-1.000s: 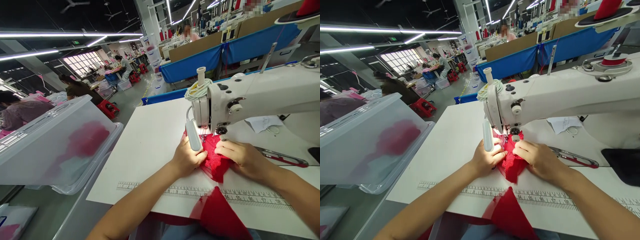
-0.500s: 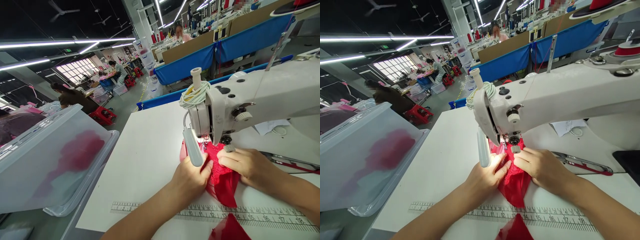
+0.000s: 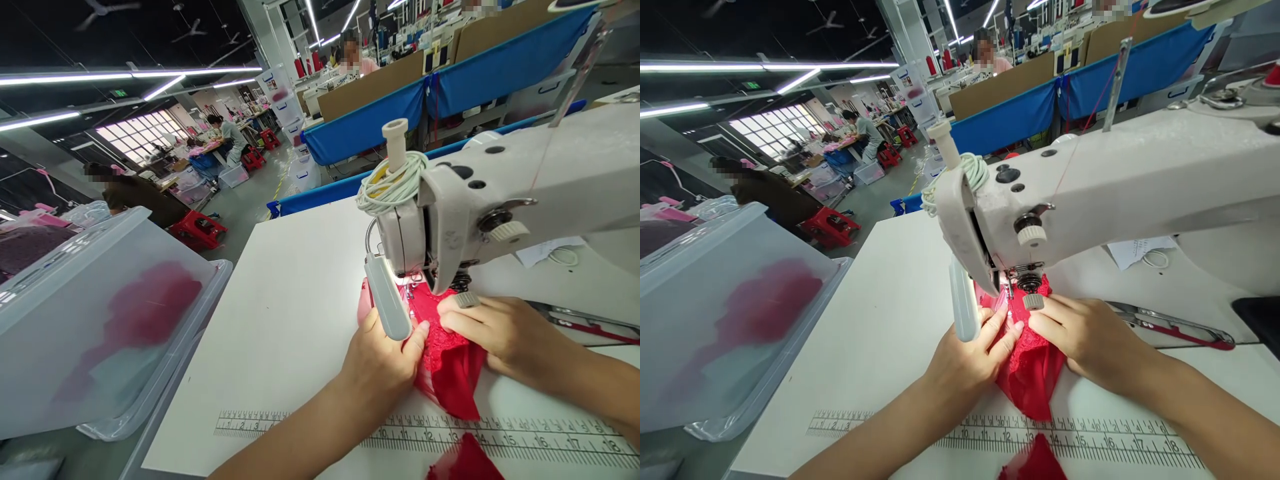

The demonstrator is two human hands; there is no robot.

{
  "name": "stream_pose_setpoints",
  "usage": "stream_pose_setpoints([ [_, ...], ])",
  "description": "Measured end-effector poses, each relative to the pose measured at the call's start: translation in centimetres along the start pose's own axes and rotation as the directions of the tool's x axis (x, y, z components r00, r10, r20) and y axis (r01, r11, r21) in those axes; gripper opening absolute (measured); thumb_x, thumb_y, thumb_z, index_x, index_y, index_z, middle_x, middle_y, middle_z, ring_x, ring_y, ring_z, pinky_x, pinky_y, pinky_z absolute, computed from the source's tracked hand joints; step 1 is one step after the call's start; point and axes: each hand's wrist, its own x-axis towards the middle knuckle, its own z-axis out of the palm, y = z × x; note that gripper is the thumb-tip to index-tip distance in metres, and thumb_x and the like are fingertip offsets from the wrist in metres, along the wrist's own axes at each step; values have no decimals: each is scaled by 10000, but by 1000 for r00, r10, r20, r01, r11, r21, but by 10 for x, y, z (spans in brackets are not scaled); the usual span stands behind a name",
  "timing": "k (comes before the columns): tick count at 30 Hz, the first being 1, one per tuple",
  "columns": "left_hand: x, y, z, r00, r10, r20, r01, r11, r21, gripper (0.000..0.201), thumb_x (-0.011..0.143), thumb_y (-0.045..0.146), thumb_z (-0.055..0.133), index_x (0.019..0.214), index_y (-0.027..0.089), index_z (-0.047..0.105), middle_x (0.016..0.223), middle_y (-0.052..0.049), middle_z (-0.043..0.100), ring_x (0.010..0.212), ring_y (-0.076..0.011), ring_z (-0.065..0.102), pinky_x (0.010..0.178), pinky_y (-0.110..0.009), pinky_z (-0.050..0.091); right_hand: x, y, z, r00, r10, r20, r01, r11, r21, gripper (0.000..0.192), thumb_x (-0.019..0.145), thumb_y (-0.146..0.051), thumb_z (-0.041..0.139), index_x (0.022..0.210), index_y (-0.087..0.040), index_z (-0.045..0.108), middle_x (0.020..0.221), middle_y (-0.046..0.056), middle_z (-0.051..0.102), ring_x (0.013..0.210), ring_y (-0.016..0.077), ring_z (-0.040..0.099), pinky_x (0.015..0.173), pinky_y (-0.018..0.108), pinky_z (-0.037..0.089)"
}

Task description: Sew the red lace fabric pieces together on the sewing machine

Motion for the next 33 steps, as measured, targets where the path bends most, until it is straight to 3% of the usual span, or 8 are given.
stream_pose_setpoints([
  [10, -2, 1, -1, 999, -9, 36, 8, 1000, 29, 262, 857, 21, 554, 1042, 125, 707, 894, -133, 737, 847, -232, 684, 685, -377, 596, -9, 4, 6, 1000, 24, 8, -24, 999, -24, 344, 706, 39, 456, 899, -220, 576, 867, 40, 673, 708, 197, 570, 585, 296, 372],
  [20, -3, 0, -1, 997, -23, 73, 20, 999, 47, 244, 865, 57, 592, 1071, 140, 693, 891, -104, 728, 852, -216, 656, 799, -460, 590, -5, 3, 4, 999, 47, 14, -46, 995, -87, 363, 681, 77, 413, 835, -222, 550, 819, 20, 650, 621, 169, 504, 550, 294, 295],
  [26, 4, -3, -1, 997, -70, 32, 69, 997, 27, 205, 880, 65, 569, 997, 164, 705, 888, -88, 720, 767, -186, 631, 677, -365, 564, 7, 0, -5, 999, 15, 43, -9, 992, -126, 406, 611, 113, 372, 793, -212, 534, 830, 23, 652, 580, 163, 467, 509, 292, 269],
  [30, 8, -7, 2, 997, -77, -19, 77, 997, -16, 223, 909, 61, 520, 977, 157, 709, 859, -65, 710, 734, -156, 599, 713, -353, 554, 8, 0, -6, 999, 17, 33, -12, 989, -149, 395, 600, 91, 372, 796, -211, 533, 861, 38, 663, 606, 174, 492, 483, 287, 272],
  [33, 9, -8, 9, 991, -105, -78, 103, 994, -30, 208, 929, 108, 532, 941, 196, 720, 705, -4, 658, 696, -147, 583, 743, -351, 554, 5, 1, -3, 999, 44, 21, -40, 989, -144, 388, 618, 76, 391, 822, -218, 544, 902, 43, 671, 681, 185, 551, 496, 282, 297],
])
